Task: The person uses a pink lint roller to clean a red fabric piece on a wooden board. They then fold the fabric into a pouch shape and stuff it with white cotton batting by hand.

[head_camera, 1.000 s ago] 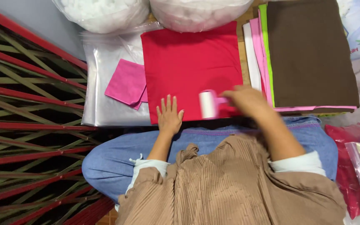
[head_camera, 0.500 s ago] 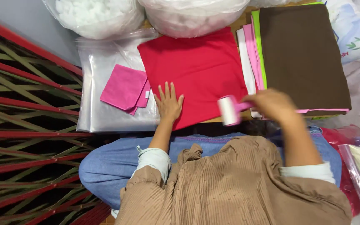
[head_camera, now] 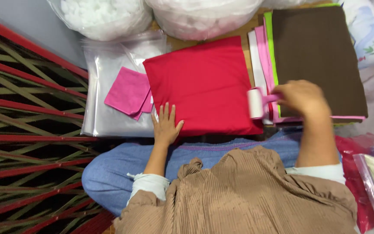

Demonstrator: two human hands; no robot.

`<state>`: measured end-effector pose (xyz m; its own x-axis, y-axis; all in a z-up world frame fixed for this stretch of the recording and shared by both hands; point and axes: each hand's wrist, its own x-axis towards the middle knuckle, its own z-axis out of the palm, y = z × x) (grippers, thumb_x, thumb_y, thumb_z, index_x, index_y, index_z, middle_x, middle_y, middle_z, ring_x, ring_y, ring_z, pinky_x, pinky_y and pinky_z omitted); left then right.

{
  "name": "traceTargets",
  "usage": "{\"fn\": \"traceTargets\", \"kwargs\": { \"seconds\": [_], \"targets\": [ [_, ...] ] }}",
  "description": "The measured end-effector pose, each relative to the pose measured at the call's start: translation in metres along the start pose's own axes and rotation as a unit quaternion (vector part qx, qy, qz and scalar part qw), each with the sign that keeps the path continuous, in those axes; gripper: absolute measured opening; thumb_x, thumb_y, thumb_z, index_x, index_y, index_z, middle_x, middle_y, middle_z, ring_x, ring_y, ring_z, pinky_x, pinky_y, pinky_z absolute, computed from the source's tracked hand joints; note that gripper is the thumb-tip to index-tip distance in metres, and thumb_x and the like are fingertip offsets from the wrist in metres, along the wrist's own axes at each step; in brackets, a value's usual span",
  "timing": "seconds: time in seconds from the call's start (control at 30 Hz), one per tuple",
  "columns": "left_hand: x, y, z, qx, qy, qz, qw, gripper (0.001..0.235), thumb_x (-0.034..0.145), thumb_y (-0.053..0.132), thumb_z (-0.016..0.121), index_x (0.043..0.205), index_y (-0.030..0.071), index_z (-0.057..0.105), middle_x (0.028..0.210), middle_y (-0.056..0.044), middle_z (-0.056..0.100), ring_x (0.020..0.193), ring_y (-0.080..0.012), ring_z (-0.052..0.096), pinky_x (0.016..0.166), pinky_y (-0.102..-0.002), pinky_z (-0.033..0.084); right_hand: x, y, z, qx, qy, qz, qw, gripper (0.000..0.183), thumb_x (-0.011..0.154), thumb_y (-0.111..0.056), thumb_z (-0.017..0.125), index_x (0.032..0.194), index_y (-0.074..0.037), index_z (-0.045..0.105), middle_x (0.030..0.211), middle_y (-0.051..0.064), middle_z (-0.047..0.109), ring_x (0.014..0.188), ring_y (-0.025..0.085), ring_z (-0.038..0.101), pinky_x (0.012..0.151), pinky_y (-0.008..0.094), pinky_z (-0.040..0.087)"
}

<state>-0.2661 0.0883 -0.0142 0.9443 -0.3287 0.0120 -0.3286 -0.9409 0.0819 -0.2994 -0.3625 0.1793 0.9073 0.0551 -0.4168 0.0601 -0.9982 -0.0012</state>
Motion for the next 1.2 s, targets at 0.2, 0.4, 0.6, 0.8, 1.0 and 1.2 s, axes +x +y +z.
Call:
{"fn": "traceTargets", "kwargs": {
  "seconds": [0.2,0.4,0.6,0.8,1.0,1.2],
  "targets": [
    [0.041,0.047,-0.006,-0.068,0.018,-0.038,0.997,0.072,0.096,0.045,0.058,0.156,0.010,0.041,0.166,-0.020,0.031,0.154,-0.0422,0.024,0.119,-0.068,0.022,0.008,-0.075,-0.031,0.097,0.056,-0.007,0.994,0.037,0.095,-0.040,0.066,0.131,-0.031,0.070,0.109,0.017,0.075,0.112,0.039,0.070,0.095,0.048,0.056],
    [0.061,0.054,0.005,-0.058,-0.006,-0.126,0.990,0.080,0.100,0.061,0.044,0.162,0.013,0.028,0.169,-0.021,0.019,0.157,-0.0442,0.012,0.121,-0.071,0.008,0.060,-0.039,0.009,0.090,0.030,-0.118,0.988,0.037,0.090,-0.028,0.073,0.127,-0.027,0.073,0.106,0.021,0.074,0.111,0.042,0.069,0.098,0.051,0.054],
    [0.032,0.046,-0.006,-0.066,0.004,-0.041,0.997,0.077,0.100,0.057,0.048,0.161,0.012,0.033,0.168,-0.022,0.023,0.155,-0.0447,0.018,0.120,-0.069,0.016,0.042,-0.020,-0.045,0.004,0.031,0.038,0.999,0.036,0.090,-0.043,0.072,0.125,-0.040,0.074,0.102,0.012,0.081,0.105,0.037,0.076,0.090,0.047,0.061],
    [0.011,0.028,-0.004,-0.058,-0.030,-0.010,0.998,0.079,0.099,0.060,0.048,0.162,0.016,0.031,0.169,-0.017,0.022,0.156,-0.0399,0.018,0.121,-0.068,0.016,0.080,-0.082,-0.016,0.060,0.040,-0.121,0.990,0.034,0.090,-0.040,0.073,0.124,-0.040,0.071,0.106,0.012,0.074,0.109,0.037,0.070,0.094,0.048,0.056],
    [0.041,0.019,-0.005,-0.060,-0.025,-0.063,0.996,0.066,0.097,0.055,0.055,0.150,0.016,0.050,0.164,-0.016,0.035,0.154,-0.0396,0.024,0.120,-0.068,0.019,0.078,-0.001,-0.018,-0.105,0.030,0.077,0.991,0.033,0.087,-0.050,0.073,0.120,-0.053,0.072,0.093,0.004,0.081,0.097,0.029,0.079,0.084,0.042,0.063],
    [0.128,0.050,-0.023,-0.110,-0.026,0.005,0.994,0.064,0.104,0.045,0.048,0.160,0.016,0.036,0.169,-0.015,0.022,0.157,-0.0418,0.016,0.121,-0.068,0.019,0.094,-0.087,-0.037,0.057,0.109,-0.071,0.990,0.036,0.093,-0.033,0.072,0.128,-0.034,0.070,0.103,0.017,0.070,0.105,0.041,0.070,0.088,0.050,0.058]
  ]
}}
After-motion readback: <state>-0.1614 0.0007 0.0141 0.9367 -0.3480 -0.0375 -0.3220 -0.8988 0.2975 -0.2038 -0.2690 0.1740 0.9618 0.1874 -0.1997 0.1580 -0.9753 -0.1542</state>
